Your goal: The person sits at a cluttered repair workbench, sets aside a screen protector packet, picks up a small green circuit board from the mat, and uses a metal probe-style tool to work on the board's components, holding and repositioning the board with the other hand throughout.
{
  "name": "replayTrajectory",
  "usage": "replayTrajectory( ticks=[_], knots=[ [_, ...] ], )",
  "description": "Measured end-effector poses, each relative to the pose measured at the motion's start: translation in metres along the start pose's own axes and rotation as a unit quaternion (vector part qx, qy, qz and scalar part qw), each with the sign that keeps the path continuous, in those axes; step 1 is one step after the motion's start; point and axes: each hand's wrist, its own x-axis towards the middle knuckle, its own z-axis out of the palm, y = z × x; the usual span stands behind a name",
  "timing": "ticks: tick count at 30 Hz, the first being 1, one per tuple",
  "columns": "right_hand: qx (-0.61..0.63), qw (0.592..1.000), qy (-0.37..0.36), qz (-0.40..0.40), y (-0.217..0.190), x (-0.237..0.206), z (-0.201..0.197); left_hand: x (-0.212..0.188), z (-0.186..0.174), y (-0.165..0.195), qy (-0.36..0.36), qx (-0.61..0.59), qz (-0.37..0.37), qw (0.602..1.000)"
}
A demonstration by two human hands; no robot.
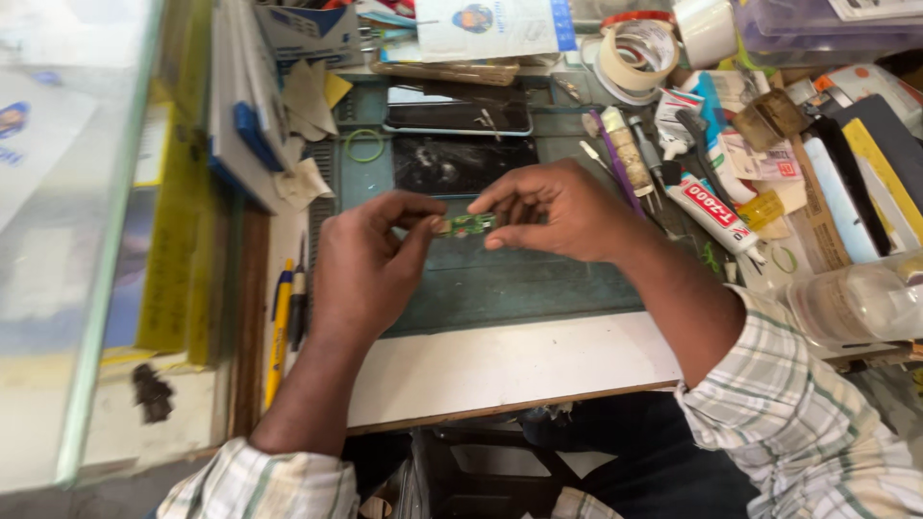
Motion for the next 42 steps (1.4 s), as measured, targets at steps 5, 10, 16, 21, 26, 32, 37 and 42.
replayTrajectory(
  ticks=[5,10,16,21,26,32,37,42],
  knots=[
    [0.001,1.000,0.014,-0.009,-0.001,-0.004,0.002,-0.002,0.004,0.003,0.004,0.035,-0.003,0.999],
    [-0.020,0.999,0.029,-0.003,-0.008,-0.005,-0.001,-0.003,0.004,0.006,-0.004,0.072,-0.026,0.997],
    [-0.044,0.998,0.039,-0.003,-0.009,-0.004,-0.003,-0.003,0.002,0.007,-0.011,0.096,-0.039,0.995],
    [-0.060,0.997,0.044,-0.009,-0.009,-0.002,-0.002,-0.004,0.000,0.006,-0.007,0.095,0.003,0.995],
    [-0.059,0.997,0.052,0.003,-0.008,-0.003,-0.002,-0.004,-0.001,0.004,-0.019,0.096,0.032,0.995],
    [-0.059,0.997,0.054,-0.003,-0.005,-0.003,-0.001,-0.005,0.002,0.002,-0.002,0.142,0.050,0.989],
    [-0.067,0.996,0.051,-0.009,-0.004,-0.002,0.000,-0.007,0.002,0.001,0.003,0.164,0.049,0.985],
    [-0.061,0.997,0.047,-0.015,-0.004,-0.002,-0.001,-0.007,0.003,0.002,-0.003,0.180,0.030,0.983]
  ],
)
